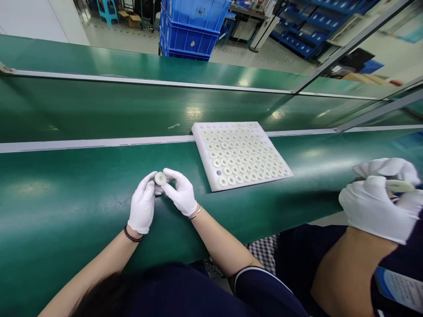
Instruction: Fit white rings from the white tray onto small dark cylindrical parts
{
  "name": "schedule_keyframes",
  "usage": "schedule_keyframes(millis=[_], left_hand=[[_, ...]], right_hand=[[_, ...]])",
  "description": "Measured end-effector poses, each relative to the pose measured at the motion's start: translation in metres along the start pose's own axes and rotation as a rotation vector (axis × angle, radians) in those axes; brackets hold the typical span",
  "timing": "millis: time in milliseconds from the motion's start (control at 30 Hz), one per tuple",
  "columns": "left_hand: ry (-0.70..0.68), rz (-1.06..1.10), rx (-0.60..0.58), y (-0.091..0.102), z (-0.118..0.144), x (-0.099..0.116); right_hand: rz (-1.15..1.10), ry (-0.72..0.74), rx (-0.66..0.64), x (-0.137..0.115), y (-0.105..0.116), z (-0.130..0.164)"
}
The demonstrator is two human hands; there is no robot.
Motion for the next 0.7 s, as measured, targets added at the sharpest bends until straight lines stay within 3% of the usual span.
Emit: schedule_keyframes(millis=[133,267,567,700], left_hand=[[0.082,0.266,-0.107,-0.011,-0.002,-0.002],[0.11,0.344,-0.157,-0.015,-0.001,-0.001],[0.121,0.325,-0.084,-0.008,-0.002,-0.005],[0.068,0.135,-0.042,-0.004,-0.001,-0.002]], right_hand=[[0.006,0.028,-0.031,0.0,0.001,0.001],[0.027,0.026,-0.054,-0.001,0.001,0.001],[0.038,0.175,-0.085,-0.018,-0.002,0.001],[0.07,0.188,-0.085,-0.017,0.0,0.0]])
Point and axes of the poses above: each hand's wrist, its own z-axis away from the middle knuckle, its own y-axis out of the back of the hand, x = y × z, the point moved 7 cm from there along -z, towards the middle knuckle, and after that the axes turned 10 degrees about -z, right-handed, at the moved point
